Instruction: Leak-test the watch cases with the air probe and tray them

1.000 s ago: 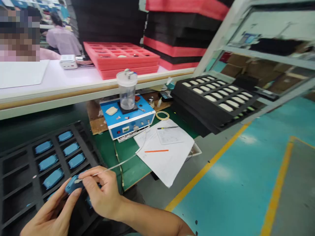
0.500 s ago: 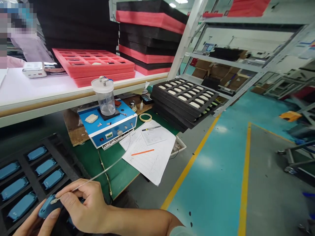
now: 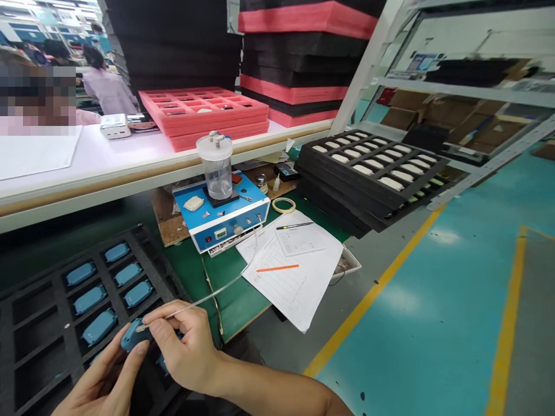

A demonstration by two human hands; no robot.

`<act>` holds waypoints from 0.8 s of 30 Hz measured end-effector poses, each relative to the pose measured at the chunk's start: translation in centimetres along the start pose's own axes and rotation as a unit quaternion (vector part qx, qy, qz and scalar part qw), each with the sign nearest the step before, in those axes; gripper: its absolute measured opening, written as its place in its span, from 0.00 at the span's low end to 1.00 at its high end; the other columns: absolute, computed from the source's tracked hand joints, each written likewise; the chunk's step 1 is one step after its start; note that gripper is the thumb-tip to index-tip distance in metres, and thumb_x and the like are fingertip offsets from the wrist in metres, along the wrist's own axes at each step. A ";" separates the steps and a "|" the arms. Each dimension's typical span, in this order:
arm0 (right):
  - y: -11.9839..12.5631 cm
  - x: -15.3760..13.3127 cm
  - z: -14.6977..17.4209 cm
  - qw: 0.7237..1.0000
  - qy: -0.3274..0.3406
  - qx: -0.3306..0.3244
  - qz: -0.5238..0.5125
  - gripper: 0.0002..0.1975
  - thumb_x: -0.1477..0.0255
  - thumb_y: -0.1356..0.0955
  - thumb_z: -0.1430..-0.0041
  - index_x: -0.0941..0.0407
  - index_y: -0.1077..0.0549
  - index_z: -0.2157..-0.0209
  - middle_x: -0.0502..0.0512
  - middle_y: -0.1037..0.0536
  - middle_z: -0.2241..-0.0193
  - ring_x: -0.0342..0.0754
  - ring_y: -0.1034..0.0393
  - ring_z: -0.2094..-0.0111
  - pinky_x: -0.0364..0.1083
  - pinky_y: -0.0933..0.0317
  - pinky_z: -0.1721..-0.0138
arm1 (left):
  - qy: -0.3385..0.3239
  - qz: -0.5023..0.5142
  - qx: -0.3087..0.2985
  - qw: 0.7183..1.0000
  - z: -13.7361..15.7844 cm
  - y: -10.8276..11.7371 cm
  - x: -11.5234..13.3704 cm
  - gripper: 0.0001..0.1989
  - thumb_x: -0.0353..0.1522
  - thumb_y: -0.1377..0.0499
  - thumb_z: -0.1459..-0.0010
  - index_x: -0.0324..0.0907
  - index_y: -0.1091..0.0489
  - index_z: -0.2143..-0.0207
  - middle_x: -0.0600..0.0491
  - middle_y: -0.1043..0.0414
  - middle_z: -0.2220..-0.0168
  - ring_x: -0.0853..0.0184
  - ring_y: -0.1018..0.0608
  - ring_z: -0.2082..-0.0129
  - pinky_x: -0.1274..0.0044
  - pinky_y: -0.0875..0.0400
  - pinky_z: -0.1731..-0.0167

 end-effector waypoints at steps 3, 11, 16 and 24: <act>0.0 0.0 0.2 1.000 0.002 -0.002 -0.006 0.11 0.66 0.31 0.32 0.55 0.17 0.60 0.58 0.15 0.62 0.49 0.18 0.61 0.45 0.23 0.58 | -0.003 0.019 0.006 1.000 0.2 -0.1 -0.1 0.27 0.48 0.27 0.53 0.45 0.16 0.52 0.54 0.18 0.70 0.63 0.19 0.73 0.74 0.22 0.70; 0.1 0.3 0.6 1.000 0.009 0.000 0.006 0.10 0.67 0.32 0.31 0.55 0.18 0.60 0.59 0.16 0.62 0.49 0.18 0.59 0.46 0.23 0.56 | 0.007 0.047 -0.015 0.999 0.9 -0.2 1.2 0.30 0.50 0.27 0.54 0.42 0.16 0.53 0.49 0.17 0.66 0.69 0.26 0.78 0.78 0.29 0.77; 0.5 0.3 1.3 1.000 0.004 0.003 0.015 0.08 0.69 0.31 0.31 0.54 0.18 0.60 0.56 0.15 0.61 0.48 0.18 0.59 0.44 0.23 0.56 | -0.004 0.067 -0.033 0.997 1.4 -0.2 1.6 0.25 0.45 0.28 0.52 0.42 0.16 0.53 0.49 0.17 0.66 0.68 0.27 0.76 0.77 0.27 0.72; 0.6 0.2 1.5 1.000 0.009 -0.002 0.015 0.08 0.72 0.31 0.31 0.53 0.18 0.59 0.55 0.15 0.61 0.47 0.18 0.59 0.44 0.23 0.55 | -0.004 0.066 -0.045 0.997 1.8 -0.1 1.8 0.22 0.42 0.29 0.49 0.45 0.16 0.52 0.50 0.17 0.64 0.70 0.30 0.76 0.78 0.30 0.72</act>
Point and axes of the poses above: each hand's wrist, its own z-axis away from the middle knuckle, its own y-axis out of the back of the hand, x = y × z, the point moved 2 cm from there along -z, towards the middle knuckle
